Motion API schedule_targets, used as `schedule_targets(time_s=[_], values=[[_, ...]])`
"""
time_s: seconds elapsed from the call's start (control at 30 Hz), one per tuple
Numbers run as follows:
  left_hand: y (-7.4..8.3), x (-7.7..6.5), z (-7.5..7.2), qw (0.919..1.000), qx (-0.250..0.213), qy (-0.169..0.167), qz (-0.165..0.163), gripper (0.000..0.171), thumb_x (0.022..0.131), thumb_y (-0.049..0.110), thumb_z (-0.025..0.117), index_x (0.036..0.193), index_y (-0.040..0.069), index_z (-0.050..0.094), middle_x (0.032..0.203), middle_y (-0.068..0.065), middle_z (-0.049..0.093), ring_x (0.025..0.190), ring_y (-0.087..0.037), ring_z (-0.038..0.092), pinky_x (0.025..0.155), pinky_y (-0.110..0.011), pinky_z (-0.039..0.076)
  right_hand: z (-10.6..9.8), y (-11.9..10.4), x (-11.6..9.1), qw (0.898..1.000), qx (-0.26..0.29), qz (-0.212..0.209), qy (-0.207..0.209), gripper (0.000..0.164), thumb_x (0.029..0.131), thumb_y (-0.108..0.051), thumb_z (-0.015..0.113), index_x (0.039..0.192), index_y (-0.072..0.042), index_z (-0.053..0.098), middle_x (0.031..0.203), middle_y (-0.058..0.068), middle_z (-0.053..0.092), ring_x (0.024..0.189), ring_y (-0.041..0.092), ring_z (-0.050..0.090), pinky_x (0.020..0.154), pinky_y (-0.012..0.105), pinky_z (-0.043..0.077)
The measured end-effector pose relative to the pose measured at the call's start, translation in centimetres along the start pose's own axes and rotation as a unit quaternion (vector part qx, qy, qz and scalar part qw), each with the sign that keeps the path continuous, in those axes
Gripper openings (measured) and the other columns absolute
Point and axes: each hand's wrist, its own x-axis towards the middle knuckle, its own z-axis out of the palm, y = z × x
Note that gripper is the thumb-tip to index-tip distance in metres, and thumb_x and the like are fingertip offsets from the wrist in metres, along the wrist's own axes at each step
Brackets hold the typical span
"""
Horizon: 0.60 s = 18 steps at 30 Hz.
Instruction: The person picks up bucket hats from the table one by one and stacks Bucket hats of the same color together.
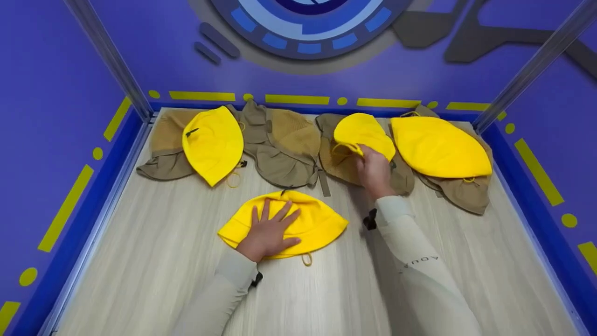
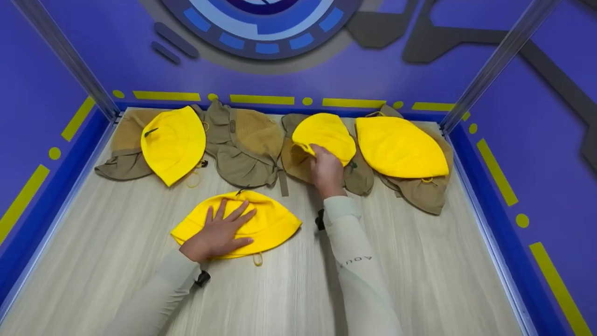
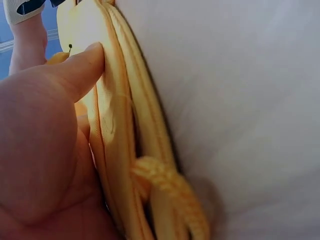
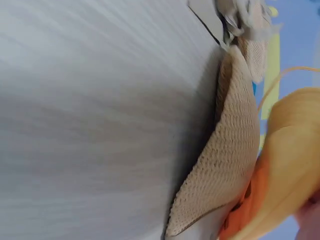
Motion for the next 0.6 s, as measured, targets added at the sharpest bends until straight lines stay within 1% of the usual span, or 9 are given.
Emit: schedule_targets(time_s=[0.07, 0.13, 0.2, 0.27, 0.3, 0.4, 0.5, 0.6], values=[[0.1, 0.0, 0.0, 1.0000, 0.002, 0.002, -0.001, 0.073, 0.099, 0.063, 0.051, 0.162, 0.034, 0.028, 0.174, 0.003, 0.013, 0.156, -0.052, 0.000, 0.118, -0.077, 0.003, -0.6, 0.4, 0.0, 0.997, 0.052, 0.013, 0.050, 0.024, 0.105, -0.027, 0.059, 0.111, -0.008, 0.072, 0.099, 0.009, 0.073, 0.091, 0.025, 0.063, 0.094, 0.042, 0.055], [0.1, 0.0, 0.0, 1.0000, 0.001, 0.005, 0.000, 0.073, 0.099, 0.063, 0.052, 0.162, 0.033, 0.029, 0.174, 0.003, 0.014, 0.156, -0.053, 0.000, 0.118, -0.077, 0.004, -1.2, 0.7, 0.0, 0.991, 0.096, 0.026, 0.093, 0.031, 0.104, -0.034, 0.058, 0.114, -0.008, 0.072, 0.102, 0.008, 0.073, 0.092, 0.023, 0.062, 0.096, 0.040, 0.055], [0.1, 0.0, 0.1, 1.0000, 0.002, 0.009, 0.002, 0.074, 0.099, 0.063, 0.051, 0.162, 0.032, 0.029, 0.174, 0.002, 0.014, 0.156, -0.053, 0.001, 0.117, -0.078, 0.004, -2.0, 1.0, 0.1, 0.984, 0.122, 0.033, 0.127, 0.035, 0.103, -0.039, 0.057, 0.118, -0.009, 0.071, 0.105, 0.007, 0.073, 0.094, 0.021, 0.062, 0.097, 0.038, 0.055], [0.1, -0.1, 0.2, 0.9999, 0.003, 0.011, 0.003, 0.073, 0.099, 0.063, 0.051, 0.162, 0.032, 0.030, 0.174, 0.002, 0.014, 0.156, -0.053, 0.002, 0.117, -0.078, 0.005, -2.8, 1.1, 0.1, 0.979, 0.133, 0.046, 0.147, 0.038, 0.103, -0.044, 0.056, 0.121, -0.013, 0.070, 0.108, 0.003, 0.072, 0.095, 0.016, 0.061, 0.097, 0.033, 0.054], [0.1, -0.1, 0.2, 0.9999, 0.004, 0.013, 0.004, 0.073, 0.099, 0.063, 0.051, 0.162, 0.032, 0.030, 0.174, 0.002, 0.015, 0.156, -0.054, 0.002, 0.117, -0.078, 0.005, -3.1, 1.2, 0.2, 0.977, 0.142, 0.046, 0.156, 0.038, 0.103, -0.044, 0.057, 0.122, -0.014, 0.070, 0.108, 0.003, 0.072, 0.094, 0.016, 0.061, 0.096, 0.031, 0.054], [0.1, -0.1, 0.3, 0.9999, 0.007, 0.014, 0.002, 0.073, 0.100, 0.063, 0.051, 0.162, 0.033, 0.029, 0.174, 0.002, 0.014, 0.156, -0.053, 0.002, 0.117, -0.078, 0.005, -4.1, 1.5, 0.2, 0.969, 0.162, 0.036, 0.180, 0.036, 0.103, -0.042, 0.058, 0.120, -0.013, 0.071, 0.104, 0.004, 0.072, 0.090, 0.013, 0.060, 0.091, 0.023, 0.052], [0.1, -0.1, 0.3, 0.9999, 0.007, 0.015, 0.002, 0.073, 0.100, 0.063, 0.051, 0.162, 0.033, 0.029, 0.174, 0.002, 0.014, 0.156, -0.053, 0.002, 0.117, -0.078, 0.005, -4.7, 1.6, 0.2, 0.959, 0.196, 0.010, 0.205, 0.033, 0.103, -0.035, 0.059, 0.118, -0.008, 0.071, 0.101, 0.008, 0.072, 0.088, 0.012, 0.059, 0.088, 0.019, 0.051], [0.1, -0.1, 0.2, 0.9999, 0.006, 0.015, 0.002, 0.073, 0.100, 0.062, 0.052, 0.162, 0.032, 0.030, 0.174, 0.002, 0.014, 0.156, -0.052, 0.002, 0.117, -0.078, 0.005, -5.5, 1.3, 0.1, 0.951, 0.224, 0.014, 0.212, 0.031, 0.103, -0.033, 0.060, 0.118, -0.008, 0.071, 0.103, 0.006, 0.072, 0.089, 0.012, 0.060, 0.088, 0.017, 0.052]])
